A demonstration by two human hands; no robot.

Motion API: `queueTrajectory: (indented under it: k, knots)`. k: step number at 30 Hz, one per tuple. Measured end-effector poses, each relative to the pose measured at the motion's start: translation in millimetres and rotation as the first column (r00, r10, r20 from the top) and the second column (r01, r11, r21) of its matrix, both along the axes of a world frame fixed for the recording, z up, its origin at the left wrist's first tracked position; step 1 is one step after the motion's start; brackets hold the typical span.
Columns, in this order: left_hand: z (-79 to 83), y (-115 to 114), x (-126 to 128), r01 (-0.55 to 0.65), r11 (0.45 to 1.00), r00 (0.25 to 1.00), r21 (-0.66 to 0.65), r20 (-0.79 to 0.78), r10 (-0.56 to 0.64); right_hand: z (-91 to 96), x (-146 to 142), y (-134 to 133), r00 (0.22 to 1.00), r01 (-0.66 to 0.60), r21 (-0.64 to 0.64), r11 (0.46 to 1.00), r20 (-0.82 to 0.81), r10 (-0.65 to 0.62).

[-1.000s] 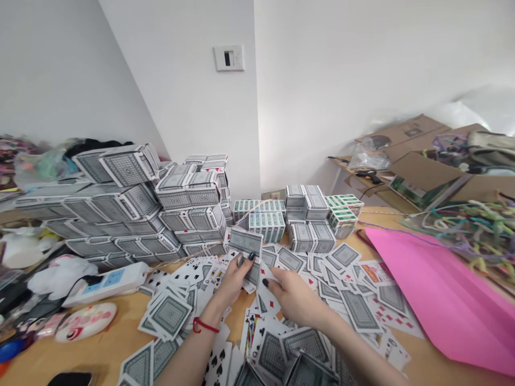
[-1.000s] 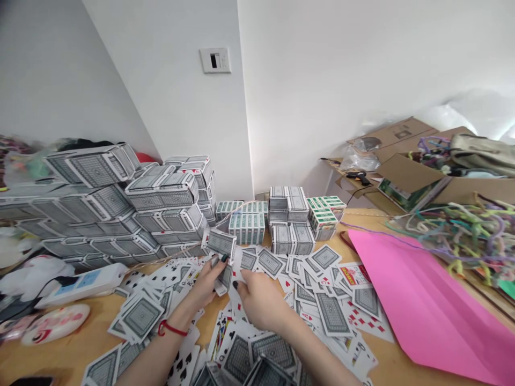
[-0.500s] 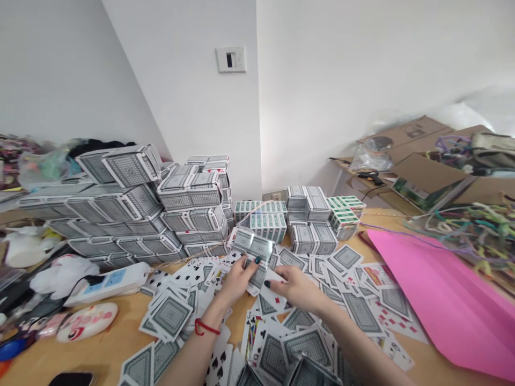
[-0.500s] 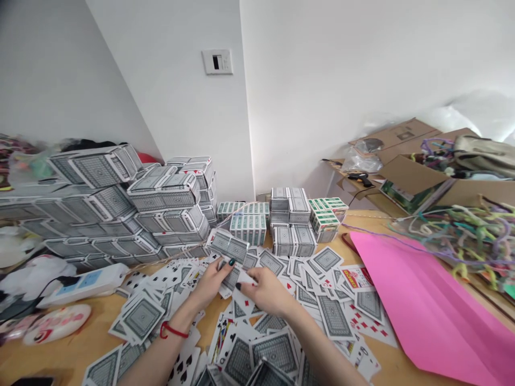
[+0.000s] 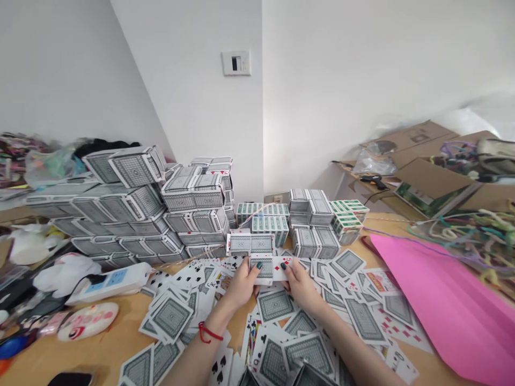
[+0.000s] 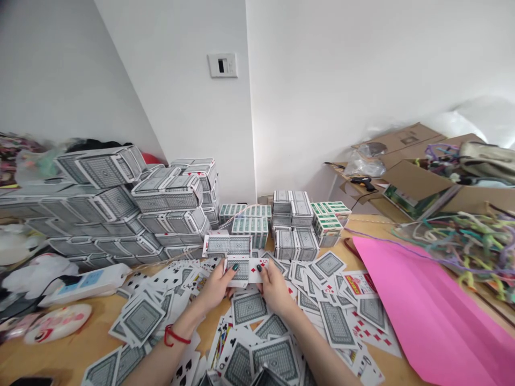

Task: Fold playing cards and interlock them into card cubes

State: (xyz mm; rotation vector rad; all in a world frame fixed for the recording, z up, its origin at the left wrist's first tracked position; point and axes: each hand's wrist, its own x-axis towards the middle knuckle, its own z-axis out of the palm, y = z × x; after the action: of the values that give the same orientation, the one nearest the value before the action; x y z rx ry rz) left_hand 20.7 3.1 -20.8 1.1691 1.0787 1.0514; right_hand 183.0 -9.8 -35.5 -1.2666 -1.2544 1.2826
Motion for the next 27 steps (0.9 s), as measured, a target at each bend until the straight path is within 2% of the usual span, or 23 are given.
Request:
queueTrajectory:
  k: [4,11,15,23,27]
  knots:
    - [2.6,-1,3,-0.006,1.000,1.000,-0.002,-0.004,0.006,-1.8,-3,0,0.998,-0.018,-0.093,0.995,-0.055,0.013]
    - [2.1,-4,7,0.039,0.999,0.999,-0.012,0.024,-0.039,7.4,-12,-5,0.993,-0.093,0.003,0.996,-0.073,0.093]
    - [-0.3,-4,7,0.051,0.999,0.999,-0.014,0.000,-0.051,7.4,-13,-5,0.989,-0.121,0.008,0.993,-0.087,0.122]
    - [-1.4,-6,7,0.076,0.997,0.995,-0.006,0.064,-0.075,6.7,-10,-7,0.986,-0.160,0.036,0.986,-0.033,0.162]
    - [-1.2,-5,8,0.070,0.997,0.997,0.011,0.031,-0.071,8.4,-11,-8,0.985,-0.166,0.050,0.985,-0.042,0.169]
